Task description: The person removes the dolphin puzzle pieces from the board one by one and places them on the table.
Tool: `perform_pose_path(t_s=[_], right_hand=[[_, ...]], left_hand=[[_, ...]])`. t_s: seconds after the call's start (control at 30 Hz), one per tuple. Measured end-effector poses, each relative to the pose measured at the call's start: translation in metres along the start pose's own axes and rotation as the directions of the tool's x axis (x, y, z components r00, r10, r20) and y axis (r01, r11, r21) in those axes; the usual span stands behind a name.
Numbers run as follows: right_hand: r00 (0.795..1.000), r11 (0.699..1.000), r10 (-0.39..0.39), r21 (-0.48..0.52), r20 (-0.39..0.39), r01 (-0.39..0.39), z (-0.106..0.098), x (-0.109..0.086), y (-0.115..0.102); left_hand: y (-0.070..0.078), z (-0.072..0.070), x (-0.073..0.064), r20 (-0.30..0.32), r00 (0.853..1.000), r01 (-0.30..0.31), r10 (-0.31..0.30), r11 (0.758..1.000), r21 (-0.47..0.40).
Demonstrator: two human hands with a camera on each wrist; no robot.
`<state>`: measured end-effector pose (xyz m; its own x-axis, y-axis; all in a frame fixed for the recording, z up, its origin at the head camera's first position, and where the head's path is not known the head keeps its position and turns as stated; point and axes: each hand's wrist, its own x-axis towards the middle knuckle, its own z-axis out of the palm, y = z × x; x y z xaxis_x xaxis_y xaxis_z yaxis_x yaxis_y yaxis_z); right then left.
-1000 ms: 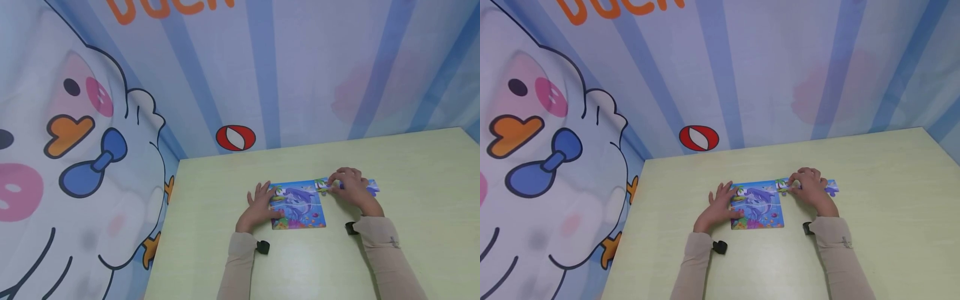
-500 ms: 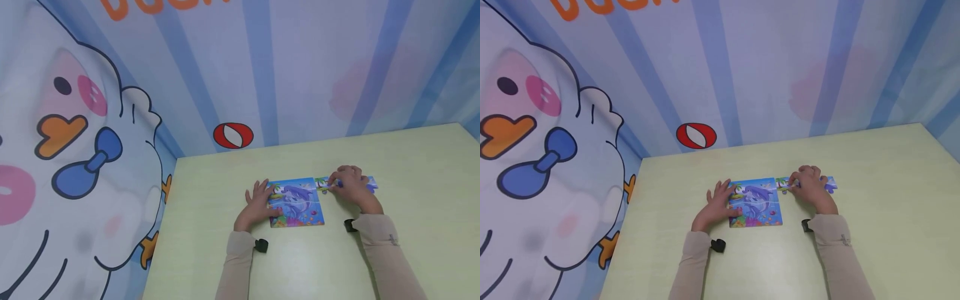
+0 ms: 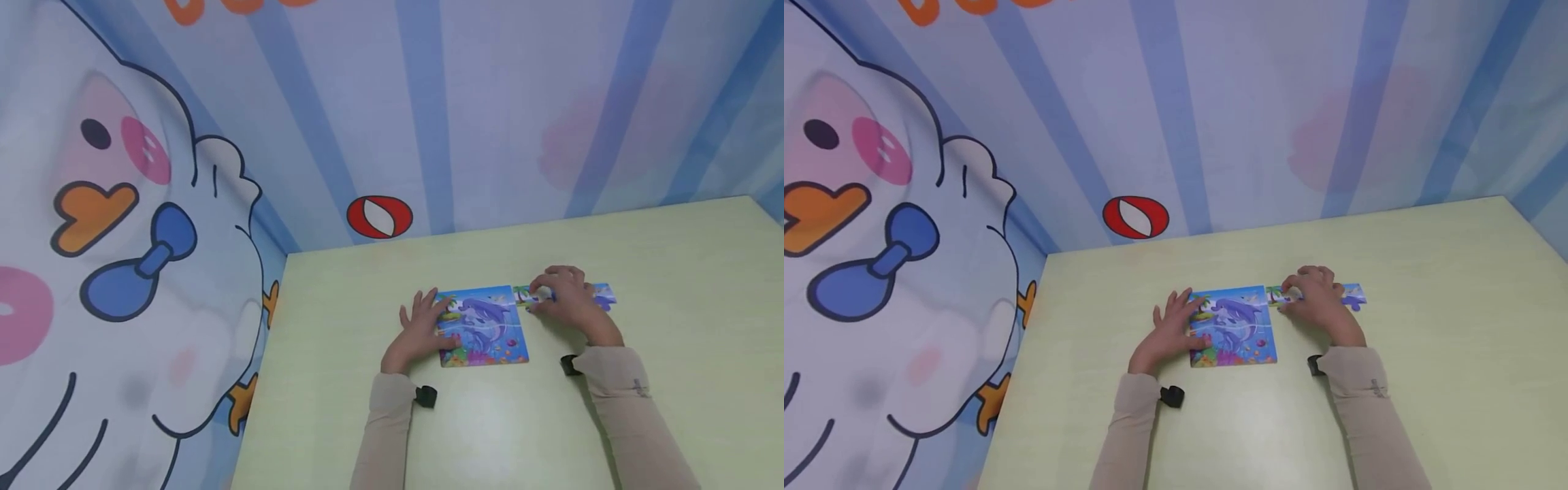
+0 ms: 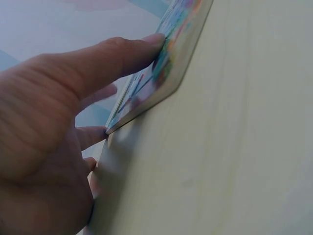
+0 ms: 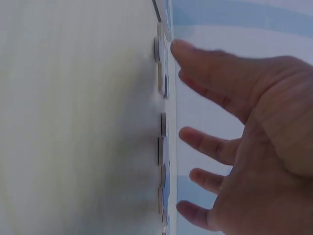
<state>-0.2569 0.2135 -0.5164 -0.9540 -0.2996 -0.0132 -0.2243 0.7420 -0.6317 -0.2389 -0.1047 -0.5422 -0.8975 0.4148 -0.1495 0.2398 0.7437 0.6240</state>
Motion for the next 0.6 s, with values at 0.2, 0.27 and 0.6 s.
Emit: perform_pose_path(t_s=[0.2, 0.27, 0.6], right_hand=[[0.998, 0.999, -0.052, 0.004, 0.023, 0.052, 0.008, 0.001, -0.011], [0.998, 0.998, -0.053, -0.032, 0.036, 0.054, 0.011, 0.001, -0.015], [0.994, 0.993, -0.047, -0.103, 0.094, 0.057, 0.024, -0.001, -0.024]], left_hand=[[-0.001, -0.003, -0.002, -0.01, 0.999, -0.034, 0.034, 0.999, -0.006], [-0.002, -0.003, -0.002, -0.008, 0.999, -0.039, 0.039, 0.999, 0.002], [0.0, -0.001, -0.004, -0.01, 0.997, -0.07, 0.07, 0.998, -0.002]])
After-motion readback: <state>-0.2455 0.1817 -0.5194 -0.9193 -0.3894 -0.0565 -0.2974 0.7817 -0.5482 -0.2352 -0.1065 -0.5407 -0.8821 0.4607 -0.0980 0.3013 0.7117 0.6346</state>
